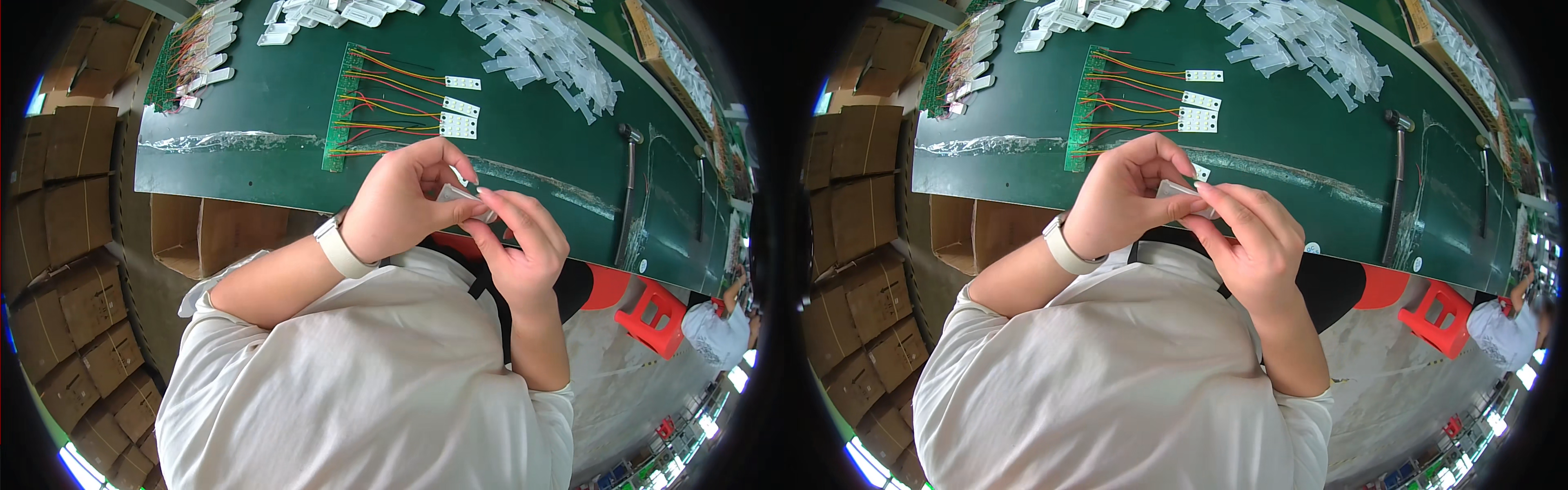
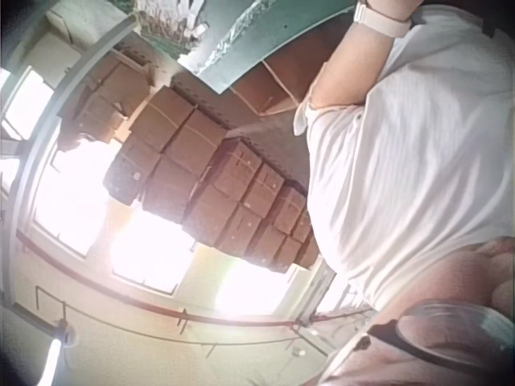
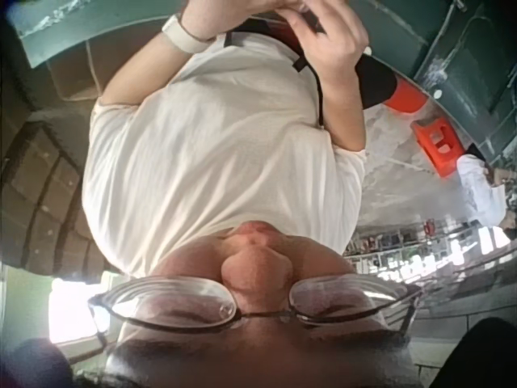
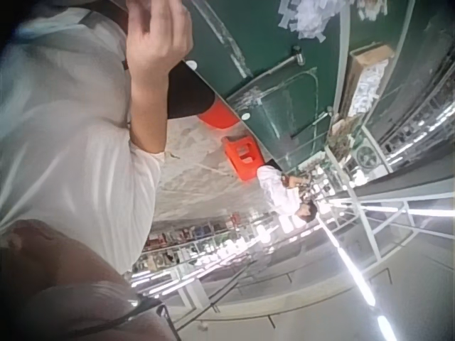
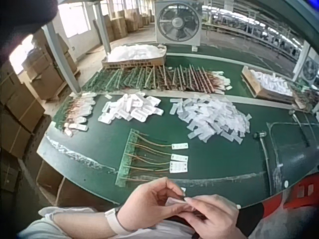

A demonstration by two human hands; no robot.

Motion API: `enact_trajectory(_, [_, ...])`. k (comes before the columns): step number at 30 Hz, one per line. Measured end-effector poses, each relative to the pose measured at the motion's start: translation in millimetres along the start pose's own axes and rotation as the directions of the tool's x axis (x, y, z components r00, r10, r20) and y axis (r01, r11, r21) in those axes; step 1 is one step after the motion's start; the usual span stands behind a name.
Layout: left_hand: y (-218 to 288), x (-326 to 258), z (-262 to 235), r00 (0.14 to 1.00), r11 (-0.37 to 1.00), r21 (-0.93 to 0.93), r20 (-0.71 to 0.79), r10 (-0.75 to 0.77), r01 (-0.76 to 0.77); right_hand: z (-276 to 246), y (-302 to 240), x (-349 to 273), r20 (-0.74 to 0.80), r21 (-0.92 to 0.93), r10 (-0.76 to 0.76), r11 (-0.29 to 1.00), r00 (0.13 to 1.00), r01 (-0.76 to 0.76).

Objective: Manually placing small LED modules onto a PCB strip and using a small hammer to secure them into place.

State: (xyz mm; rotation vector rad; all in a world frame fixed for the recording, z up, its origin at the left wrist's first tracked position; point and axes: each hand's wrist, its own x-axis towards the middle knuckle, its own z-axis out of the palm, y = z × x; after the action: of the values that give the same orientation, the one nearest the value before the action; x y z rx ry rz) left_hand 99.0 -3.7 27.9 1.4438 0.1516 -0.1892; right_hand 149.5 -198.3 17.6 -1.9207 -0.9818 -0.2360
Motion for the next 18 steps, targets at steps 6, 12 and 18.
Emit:
enact_trajectory(6, [-5.6,-9.1,-4.5,0.985,0.943,0.296,-0.029,0.17,-0.154,-7.5,18.3,-18.2,-0.004,-0.333,-0.138,0.934,0.99,0.128])
enact_trajectory(12, [-30.4,-1.6,-45.7,0.849,0.304,0.931,0.01,0.528,-0.2,-18.8,37.6,-32.5,0.028,-0.433,0.008,0.901,1.0,0.005])
enact_trajectory(18, [-26.0,7.5,-53.9,0.863,0.235,0.957,0.029,0.504,-0.169,-10.6,43.7,-27.3,0.056,-0.442,0.011,0.897,0.998,0.015])
